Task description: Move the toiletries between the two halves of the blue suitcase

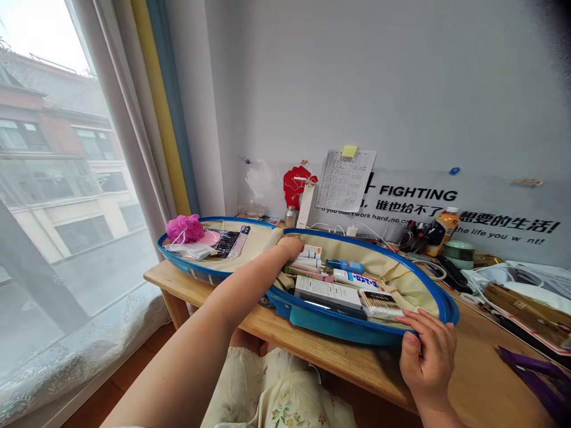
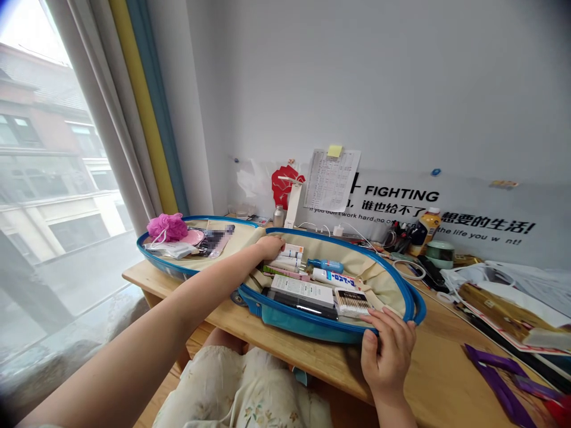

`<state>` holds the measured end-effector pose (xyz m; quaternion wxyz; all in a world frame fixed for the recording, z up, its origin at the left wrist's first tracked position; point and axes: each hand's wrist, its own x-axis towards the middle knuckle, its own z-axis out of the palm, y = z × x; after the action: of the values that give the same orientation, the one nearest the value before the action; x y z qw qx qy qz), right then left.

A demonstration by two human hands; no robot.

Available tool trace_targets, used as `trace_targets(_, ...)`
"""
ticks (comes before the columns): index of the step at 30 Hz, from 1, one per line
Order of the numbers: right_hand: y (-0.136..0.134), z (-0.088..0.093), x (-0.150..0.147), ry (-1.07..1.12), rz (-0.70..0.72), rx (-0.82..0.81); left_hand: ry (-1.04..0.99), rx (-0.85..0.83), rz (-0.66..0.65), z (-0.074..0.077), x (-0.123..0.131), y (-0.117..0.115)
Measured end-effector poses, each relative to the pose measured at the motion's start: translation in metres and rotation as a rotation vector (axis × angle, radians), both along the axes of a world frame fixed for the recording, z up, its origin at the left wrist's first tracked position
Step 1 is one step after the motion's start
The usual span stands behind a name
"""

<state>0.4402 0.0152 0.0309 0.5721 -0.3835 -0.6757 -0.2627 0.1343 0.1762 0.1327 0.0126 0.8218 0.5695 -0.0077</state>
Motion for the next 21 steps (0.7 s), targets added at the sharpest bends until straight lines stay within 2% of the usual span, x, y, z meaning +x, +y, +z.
trace_targets(5,0.000,0.001,-0.001,-0.010,0.002,0.020,-0.059,0.034,0.033,0.009,0.004,-0.012)
trace_targets(8,-0.001,0.004,-0.002,-0.024,0.000,0.025,-0.142,0.159,0.106,0.024,-0.004,-0.018)
trace_targets(10,-0.002,0.005,-0.002,-0.036,-0.005,0.024,-0.196,0.256,0.196,0.036,-0.020,-0.020)
trace_targets(13,-0.002,0.005,-0.001,-0.056,-0.012,0.030,-0.246,0.362,0.383,0.048,-0.066,-0.026)
trace_targets(15,-0.001,0.005,-0.001,-0.066,-0.016,0.037,-0.263,0.408,0.529,0.049,-0.104,-0.035)
trace_targets(21,-0.001,0.004,-0.001,-0.049,-0.022,0.027,-0.332,0.467,0.969,0.027,-0.211,-0.078)
